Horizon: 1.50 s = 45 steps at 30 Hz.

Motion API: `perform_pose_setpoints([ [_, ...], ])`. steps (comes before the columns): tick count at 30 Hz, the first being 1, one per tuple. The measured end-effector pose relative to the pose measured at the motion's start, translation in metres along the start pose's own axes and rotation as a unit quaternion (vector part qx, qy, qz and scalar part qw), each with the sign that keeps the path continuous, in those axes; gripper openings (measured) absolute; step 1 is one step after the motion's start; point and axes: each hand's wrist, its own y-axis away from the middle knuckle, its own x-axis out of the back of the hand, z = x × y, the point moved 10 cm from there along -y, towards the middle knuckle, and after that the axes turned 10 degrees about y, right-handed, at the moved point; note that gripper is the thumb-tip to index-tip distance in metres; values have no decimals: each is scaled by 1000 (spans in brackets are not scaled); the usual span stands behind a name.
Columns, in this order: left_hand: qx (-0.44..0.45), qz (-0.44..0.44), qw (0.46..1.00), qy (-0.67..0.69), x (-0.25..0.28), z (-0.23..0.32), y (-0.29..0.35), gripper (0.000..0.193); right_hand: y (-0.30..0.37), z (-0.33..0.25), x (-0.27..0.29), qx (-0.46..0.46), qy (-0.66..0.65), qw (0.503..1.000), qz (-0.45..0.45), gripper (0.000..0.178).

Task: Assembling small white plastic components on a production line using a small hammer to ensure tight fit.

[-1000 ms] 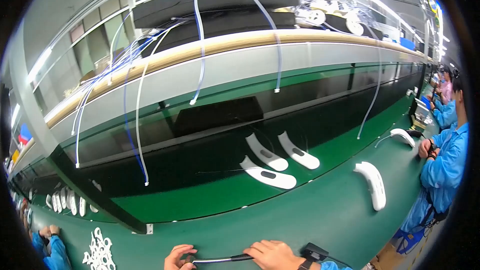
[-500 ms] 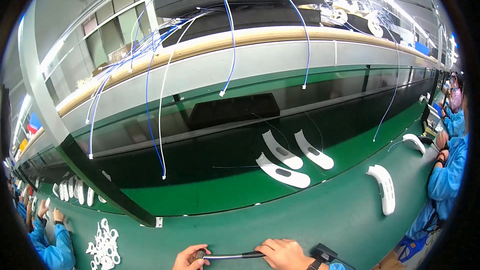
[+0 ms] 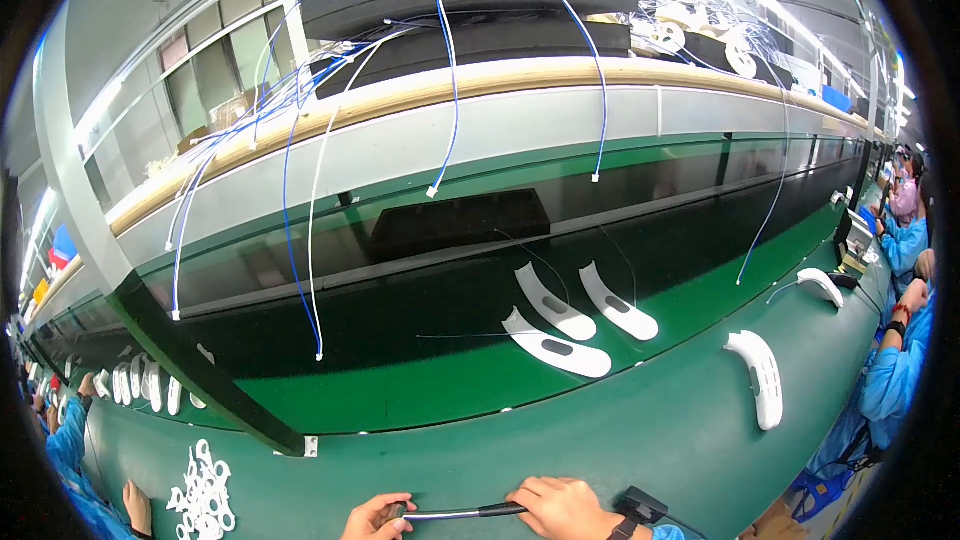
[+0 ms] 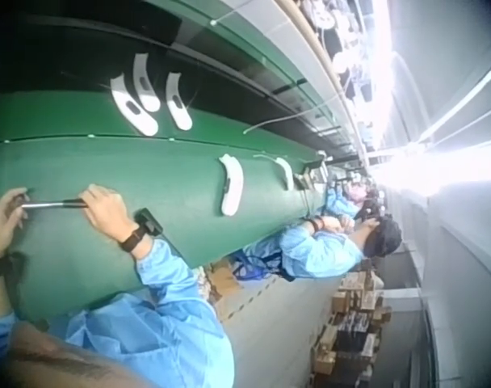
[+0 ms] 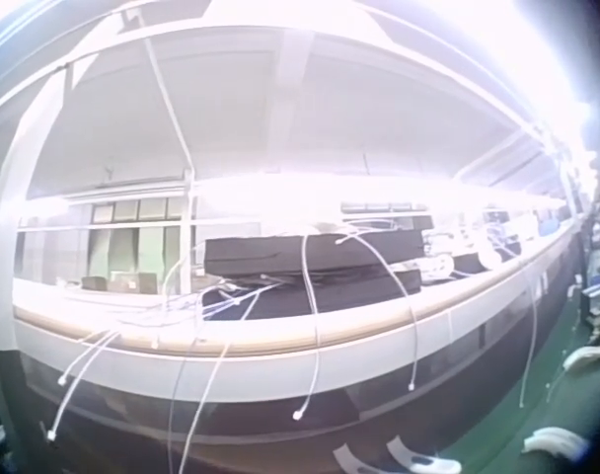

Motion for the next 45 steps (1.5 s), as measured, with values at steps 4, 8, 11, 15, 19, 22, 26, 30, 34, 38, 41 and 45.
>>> perform_pose_setpoints([
  [4, -3, 0, 1000, 7, 0, 0, 0, 36, 0, 0, 0, 2, -5, 1000, 4, 17],
  [8, 1, -3, 1000, 3, 0, 1, 0, 36, 0, 0, 1, -1, -10, 1000, 3, 17],
  [11, 1, -2, 1000, 5, 0, 1, -1, 36, -2, 0, 2, -4, -15, 1000, 2, 17],
  [15, -10, -2, 1000, 0, 0, 2, 0, 37, -1, 0, 1, -3, -10, 1000, 3, 17],
  [19, -10, -2, 1000, 3, 0, 2, -1, 37, -2, 0, 1, -4, -11, 1000, 3, 17],
  [22, -6, -4, 1000, -10, 0, 3, 0, 37, -2, 1, 0, -4, -11, 1000, 4, 16],
  [26, -4, -1, 1000, -6, 0, 2, 0, 37, -1, 1, 0, -5, -12, 1000, 5, 16],
  [30, -4, -2, 1000, 3, -1, 1, 1, 37, 1, 0, 2, -3, -11, 1000, 3, 17],
  [34, -1, 6, 1000, 19, 0, -1, 0, 37, 0, 2, 0, -5, -13, 1000, 4, 17],
  [38, 6, 11, 1000, 10, 2, 2, 3, 37, -3, -2, 0, -5, -14, 1000, -5, 16],
  [41, 13, 33, 999, 17, -2, 15, 3, 37, -5, -3, 1, -4, -11, 1000, -7, 15],
  [45, 7, 20, 999, 33, -3, 9, -1, 36, -2, -2, 1, -4, 0, 1000, 20, 12],
])
